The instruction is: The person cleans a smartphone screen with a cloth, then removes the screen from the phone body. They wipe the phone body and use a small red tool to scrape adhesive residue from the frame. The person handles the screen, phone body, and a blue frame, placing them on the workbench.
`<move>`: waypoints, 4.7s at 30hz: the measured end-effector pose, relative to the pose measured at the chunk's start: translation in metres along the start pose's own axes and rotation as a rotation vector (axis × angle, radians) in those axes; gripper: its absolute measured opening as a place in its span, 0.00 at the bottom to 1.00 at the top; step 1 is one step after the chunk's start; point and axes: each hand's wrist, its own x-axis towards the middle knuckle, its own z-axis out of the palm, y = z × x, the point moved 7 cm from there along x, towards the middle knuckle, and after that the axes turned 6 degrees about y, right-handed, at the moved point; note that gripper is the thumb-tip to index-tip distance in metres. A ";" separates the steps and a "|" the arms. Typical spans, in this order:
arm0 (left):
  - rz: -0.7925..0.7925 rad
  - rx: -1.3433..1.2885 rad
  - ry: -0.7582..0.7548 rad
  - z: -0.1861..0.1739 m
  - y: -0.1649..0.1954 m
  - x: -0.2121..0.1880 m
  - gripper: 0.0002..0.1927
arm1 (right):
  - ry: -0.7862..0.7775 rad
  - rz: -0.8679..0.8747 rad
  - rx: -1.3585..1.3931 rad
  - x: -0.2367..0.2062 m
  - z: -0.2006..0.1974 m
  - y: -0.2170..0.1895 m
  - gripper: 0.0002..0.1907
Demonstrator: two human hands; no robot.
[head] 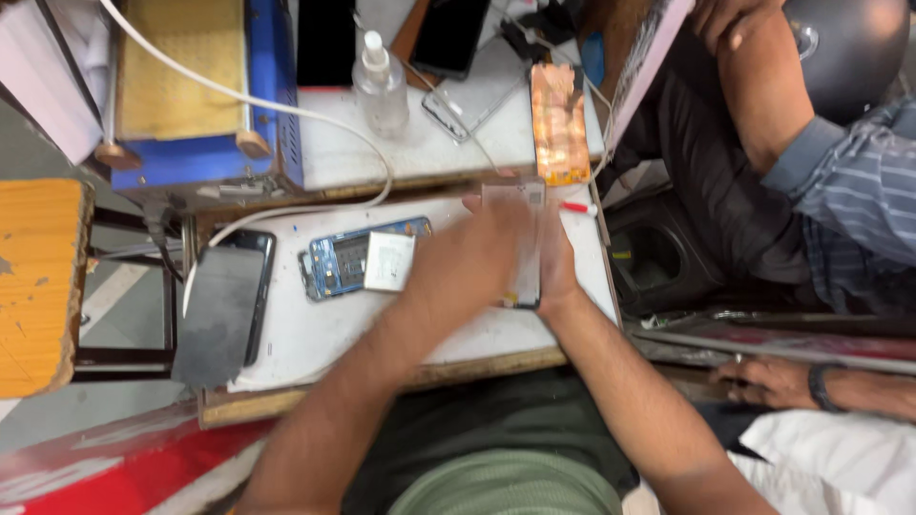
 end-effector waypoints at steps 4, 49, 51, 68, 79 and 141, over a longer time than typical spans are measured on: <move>-0.078 0.390 0.575 -0.069 -0.014 0.004 0.32 | -0.203 0.035 0.151 -0.002 0.018 -0.002 0.38; -0.203 0.031 0.367 0.046 0.000 -0.121 0.17 | -0.063 -0.033 0.231 -0.004 0.008 -0.018 0.46; -0.227 -0.012 0.382 0.048 -0.006 -0.123 0.19 | -0.079 -0.048 0.212 -0.003 0.007 -0.017 0.48; -0.722 -1.004 0.400 0.093 -0.059 -0.160 0.33 | 0.097 -0.032 0.348 -0.003 -0.013 -0.016 0.31; -0.874 -1.211 0.411 0.104 -0.069 -0.167 0.32 | 0.095 -0.065 0.082 0.000 -0.010 -0.013 0.31; -1.019 0.584 0.197 -0.102 -0.143 -0.262 0.36 | 0.215 -0.094 -1.422 -0.087 -0.083 0.034 0.30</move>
